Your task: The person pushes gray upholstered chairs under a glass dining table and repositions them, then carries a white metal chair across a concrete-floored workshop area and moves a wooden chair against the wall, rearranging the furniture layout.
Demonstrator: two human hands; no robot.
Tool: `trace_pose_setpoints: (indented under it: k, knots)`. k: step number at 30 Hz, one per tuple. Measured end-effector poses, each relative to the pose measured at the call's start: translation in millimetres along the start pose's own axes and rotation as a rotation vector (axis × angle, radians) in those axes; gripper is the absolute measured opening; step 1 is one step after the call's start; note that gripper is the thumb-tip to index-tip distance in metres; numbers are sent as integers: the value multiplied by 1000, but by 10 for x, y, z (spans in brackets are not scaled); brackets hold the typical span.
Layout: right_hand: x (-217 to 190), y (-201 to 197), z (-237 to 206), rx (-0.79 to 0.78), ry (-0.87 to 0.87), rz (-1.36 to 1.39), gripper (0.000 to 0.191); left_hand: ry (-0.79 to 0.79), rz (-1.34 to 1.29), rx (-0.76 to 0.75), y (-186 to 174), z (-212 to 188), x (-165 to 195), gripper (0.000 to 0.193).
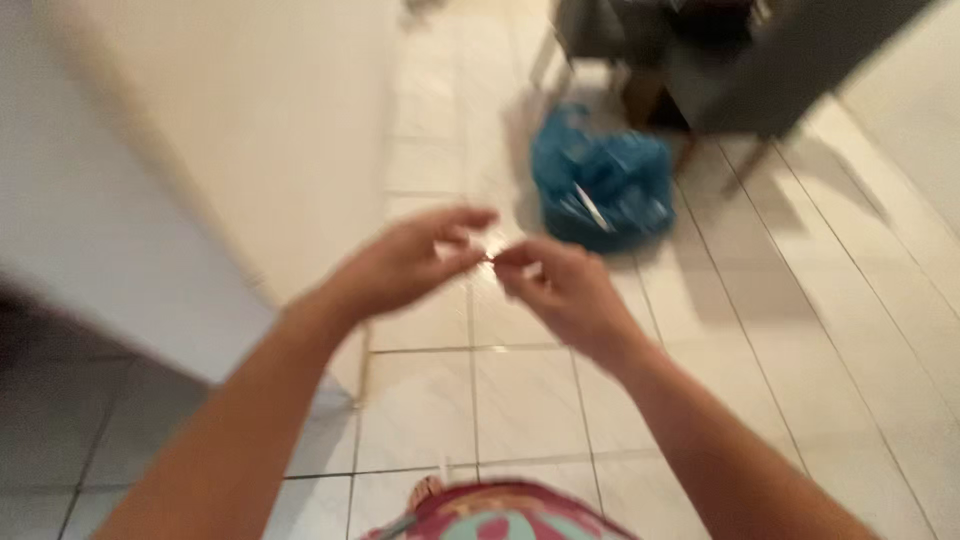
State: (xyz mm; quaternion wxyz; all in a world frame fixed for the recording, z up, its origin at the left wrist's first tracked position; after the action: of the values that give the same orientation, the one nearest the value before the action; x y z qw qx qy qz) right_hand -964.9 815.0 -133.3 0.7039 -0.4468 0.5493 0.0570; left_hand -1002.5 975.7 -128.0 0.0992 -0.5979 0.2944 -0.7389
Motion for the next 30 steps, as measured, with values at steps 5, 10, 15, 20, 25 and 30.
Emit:
trace_pose_setpoints:
  k: [5, 10, 15, 20, 25, 30]
  knots:
    - [834, -842, 646, 161, 162, 109, 28, 60, -55, -146, -230, 1494, -425, 49]
    - [1723, -1545, 1859, 215, 320, 103, 28, 19, 64, -232, -536, 3043, -1118, 48]
    - [1926, -2396, 4032, 150, 202, 108, 28, -20, 45, -242, -1509, 4506, -1830, 47]
    - [2020, -3003, 6079, 67, 70, -96, 28, -67, -66, -65, -2838, 5675, -2756, 48]
    - [2304, -3320, 8059, 30, 4, -135, 27, -152, 1, 20, -3849, 6875, -3919, 45]
    - [2430, -3945, 9700, 29, 68, -183, 26, -164, -61, -50, -4708, 8396, -4544, 45]
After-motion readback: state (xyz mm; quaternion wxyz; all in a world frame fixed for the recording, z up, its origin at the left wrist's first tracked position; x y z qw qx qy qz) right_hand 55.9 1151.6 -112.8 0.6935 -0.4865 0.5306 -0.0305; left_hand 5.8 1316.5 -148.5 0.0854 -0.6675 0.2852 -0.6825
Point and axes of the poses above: each hand's wrist, its own z-axis towards the middle knuckle, its own y-axis out of the palm, x = y × z, the point moved 7 cm from there along z, towards the middle knuckle, and after that the axes turned 10 degrees about -x, right-handed, at the moved point
